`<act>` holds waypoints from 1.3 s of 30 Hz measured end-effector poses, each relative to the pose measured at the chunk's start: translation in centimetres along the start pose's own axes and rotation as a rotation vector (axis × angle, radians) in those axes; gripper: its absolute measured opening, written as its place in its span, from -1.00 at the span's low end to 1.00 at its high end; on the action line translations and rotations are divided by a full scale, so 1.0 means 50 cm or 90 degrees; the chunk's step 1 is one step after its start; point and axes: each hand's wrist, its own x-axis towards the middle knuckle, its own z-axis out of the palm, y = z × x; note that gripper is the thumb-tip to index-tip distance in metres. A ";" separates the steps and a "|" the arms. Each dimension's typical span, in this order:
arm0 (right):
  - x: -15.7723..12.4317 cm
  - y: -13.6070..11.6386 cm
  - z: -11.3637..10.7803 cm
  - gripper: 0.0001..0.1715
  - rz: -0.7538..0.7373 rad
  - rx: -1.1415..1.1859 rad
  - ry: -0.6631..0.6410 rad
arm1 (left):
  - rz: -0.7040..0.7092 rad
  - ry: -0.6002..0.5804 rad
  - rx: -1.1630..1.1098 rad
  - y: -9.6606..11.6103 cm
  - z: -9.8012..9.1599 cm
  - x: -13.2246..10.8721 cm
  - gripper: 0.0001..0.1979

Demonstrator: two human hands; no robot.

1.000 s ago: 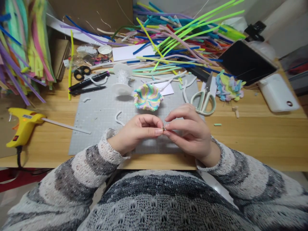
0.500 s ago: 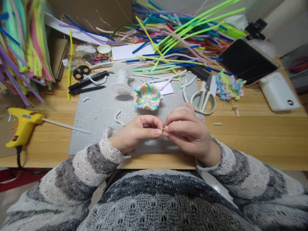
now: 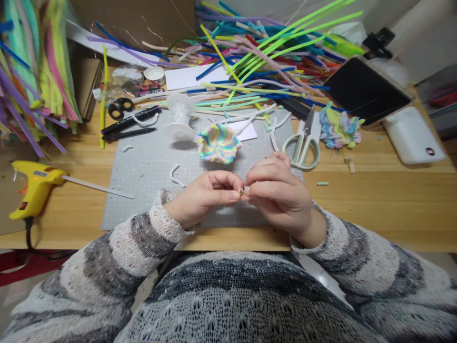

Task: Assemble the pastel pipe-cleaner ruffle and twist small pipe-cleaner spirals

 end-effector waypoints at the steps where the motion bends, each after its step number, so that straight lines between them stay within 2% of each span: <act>1: 0.000 -0.001 0.000 -0.92 0.003 -0.002 0.000 | 0.002 -0.001 -0.002 0.000 0.000 0.000 -0.90; 15: 0.002 -0.009 0.003 -0.90 0.030 -0.054 0.006 | 0.003 0.018 0.018 -0.005 -0.005 0.006 -0.80; 23: 0.002 -0.006 -0.006 -0.91 -0.098 -0.231 -0.003 | -0.020 0.058 0.008 -0.006 -0.001 0.002 -0.79; 30: 0.009 -0.014 -0.004 -0.91 -0.107 -0.250 -0.021 | -0.005 0.058 0.005 -0.008 0.000 0.002 -0.82; 33: 0.007 -0.013 -0.001 -0.92 -0.050 -0.209 -0.022 | 0.047 0.070 0.053 -0.006 0.001 0.003 -0.83; 36: 0.003 -0.013 0.002 -0.89 0.039 -0.147 0.019 | 0.151 0.093 0.150 -0.002 0.005 0.003 -0.86; 39: -0.002 -0.014 0.004 -0.87 0.058 -0.110 0.039 | 0.246 0.109 0.268 0.000 0.010 0.002 -0.87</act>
